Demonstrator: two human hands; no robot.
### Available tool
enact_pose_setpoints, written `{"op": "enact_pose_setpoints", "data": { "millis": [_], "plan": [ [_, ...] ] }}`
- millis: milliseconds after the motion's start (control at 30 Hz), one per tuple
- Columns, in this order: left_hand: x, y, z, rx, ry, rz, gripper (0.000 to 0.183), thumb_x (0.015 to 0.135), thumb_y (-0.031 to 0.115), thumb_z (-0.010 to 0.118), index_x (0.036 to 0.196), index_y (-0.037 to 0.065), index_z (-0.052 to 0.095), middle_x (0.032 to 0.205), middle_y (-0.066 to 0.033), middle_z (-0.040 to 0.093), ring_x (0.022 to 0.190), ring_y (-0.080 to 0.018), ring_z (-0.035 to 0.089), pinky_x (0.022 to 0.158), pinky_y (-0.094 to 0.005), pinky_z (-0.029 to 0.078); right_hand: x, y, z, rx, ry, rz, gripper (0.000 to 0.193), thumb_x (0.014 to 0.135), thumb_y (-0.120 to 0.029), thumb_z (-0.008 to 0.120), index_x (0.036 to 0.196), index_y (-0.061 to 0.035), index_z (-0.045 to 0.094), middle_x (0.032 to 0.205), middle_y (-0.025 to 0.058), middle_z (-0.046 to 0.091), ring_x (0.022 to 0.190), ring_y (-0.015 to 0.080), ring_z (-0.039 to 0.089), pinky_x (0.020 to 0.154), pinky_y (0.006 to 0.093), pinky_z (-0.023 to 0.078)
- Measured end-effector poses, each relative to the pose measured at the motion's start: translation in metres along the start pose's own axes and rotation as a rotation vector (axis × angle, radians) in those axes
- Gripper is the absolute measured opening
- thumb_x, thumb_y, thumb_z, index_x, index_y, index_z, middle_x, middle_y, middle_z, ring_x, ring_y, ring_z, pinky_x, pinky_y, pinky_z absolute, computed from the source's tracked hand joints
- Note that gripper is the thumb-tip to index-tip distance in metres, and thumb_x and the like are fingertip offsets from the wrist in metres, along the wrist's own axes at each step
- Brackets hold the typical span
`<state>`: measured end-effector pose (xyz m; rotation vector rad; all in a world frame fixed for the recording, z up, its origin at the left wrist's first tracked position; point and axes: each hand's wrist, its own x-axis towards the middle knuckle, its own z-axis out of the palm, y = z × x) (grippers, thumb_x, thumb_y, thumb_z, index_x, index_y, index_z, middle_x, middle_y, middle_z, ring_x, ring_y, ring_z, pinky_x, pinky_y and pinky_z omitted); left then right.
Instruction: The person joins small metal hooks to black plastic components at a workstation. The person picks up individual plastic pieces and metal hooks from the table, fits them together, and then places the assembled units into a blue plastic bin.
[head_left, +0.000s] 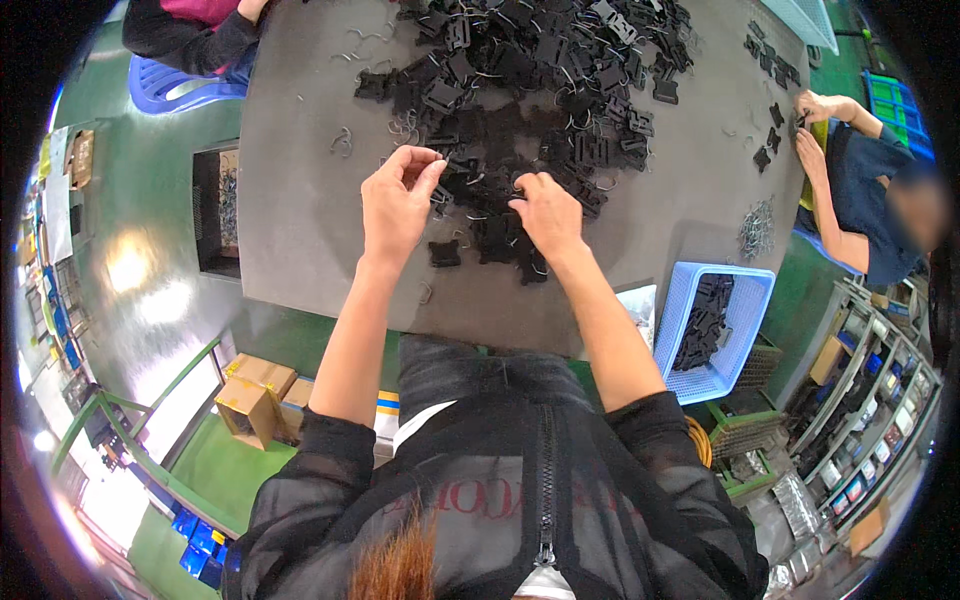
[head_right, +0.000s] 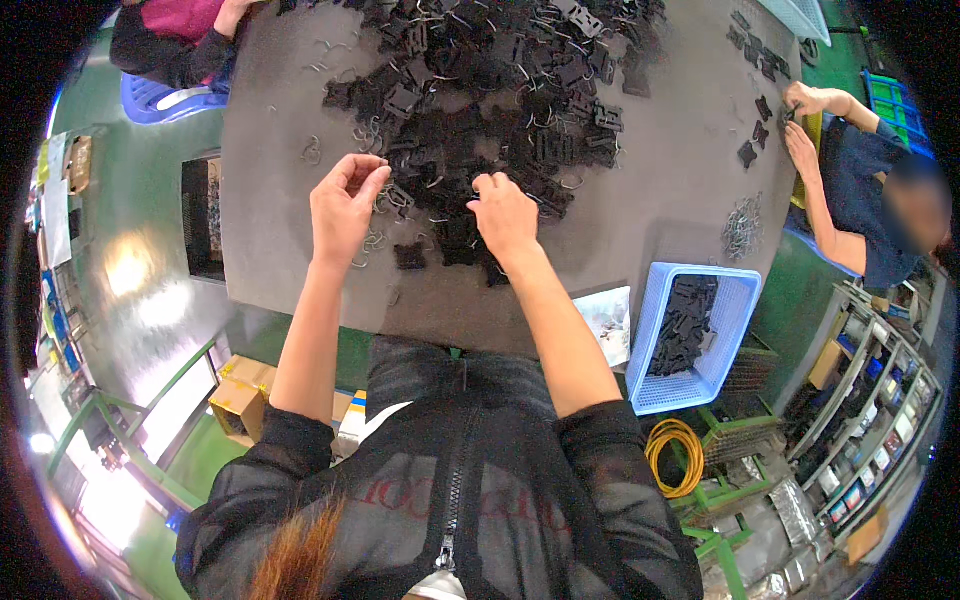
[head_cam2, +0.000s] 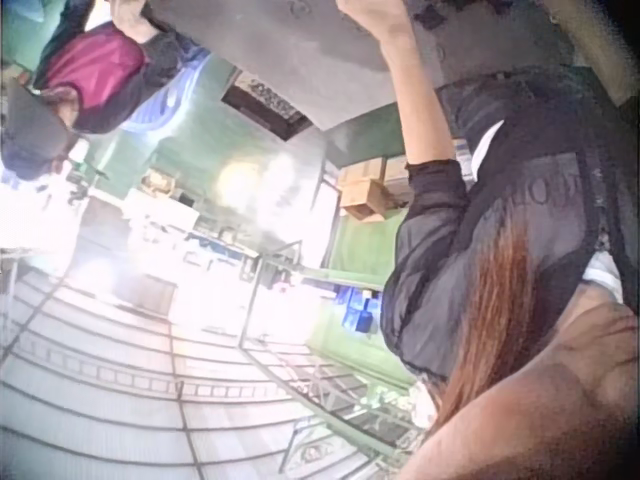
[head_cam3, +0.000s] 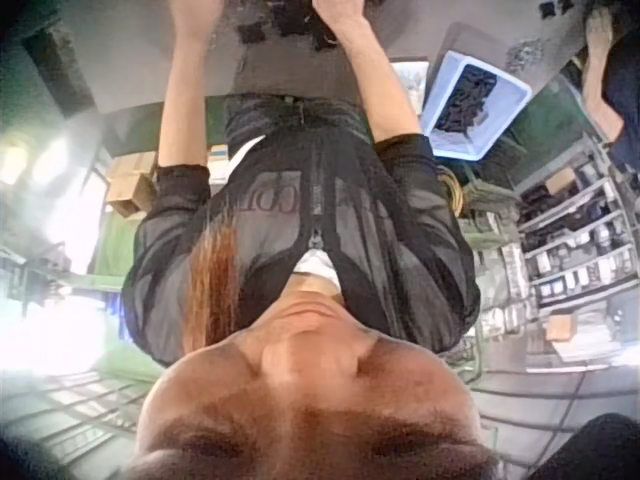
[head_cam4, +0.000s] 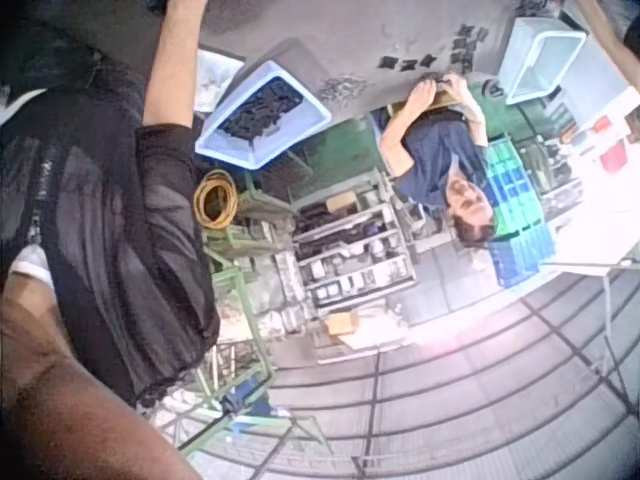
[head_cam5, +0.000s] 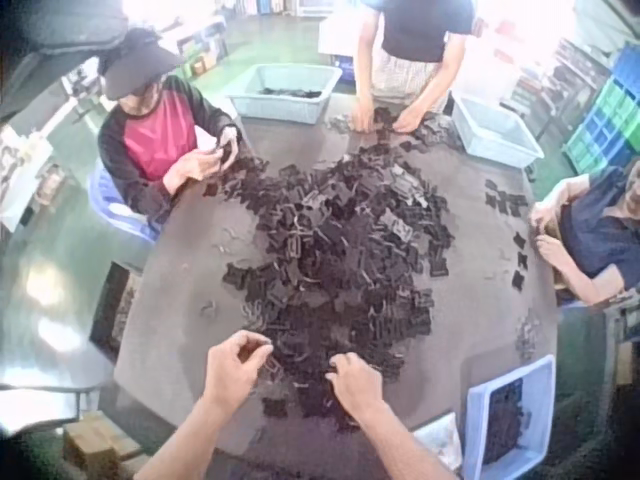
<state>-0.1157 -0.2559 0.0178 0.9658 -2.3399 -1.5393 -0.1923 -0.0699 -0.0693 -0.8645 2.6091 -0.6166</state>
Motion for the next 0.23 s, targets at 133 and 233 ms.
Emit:
{"op": "enact_pose_setpoints", "data": {
  "millis": [133, 233],
  "plan": [
    [-0.006, 0.029, -0.012, 0.063, 0.009, -0.104, 0.028, 0.081, 0.012, 0.067, 0.104, 0.003, 0.056, 0.074, -0.0030, 0.065, 0.064, -0.0064, 0.056, 0.060, -0.0216, 0.044, 0.004, 0.000, 0.009, -0.062, -0.035, -0.032, 0.016, 0.079, -0.025, 0.064, 0.084, -0.0112, 0.057, 0.086, 0.0065, 0.059, 0.081, 0.0247, 0.062, 0.066, 0.0375, 0.051],
    [0.000, -0.008, -0.018, 0.127, -0.118, -0.279, 0.038, 0.079, 0.017, 0.069, 0.110, 0.003, 0.052, 0.075, -0.0070, 0.066, 0.066, -0.0160, 0.061, 0.065, -0.0285, 0.048, 0.005, -0.005, -0.017, 0.395, -0.174, 0.216, 0.022, 0.077, -0.021, 0.066, 0.094, -0.0086, 0.061, 0.102, 0.0089, 0.065, 0.089, 0.0246, 0.063, 0.072, 0.0379, 0.051]
  ]
}}
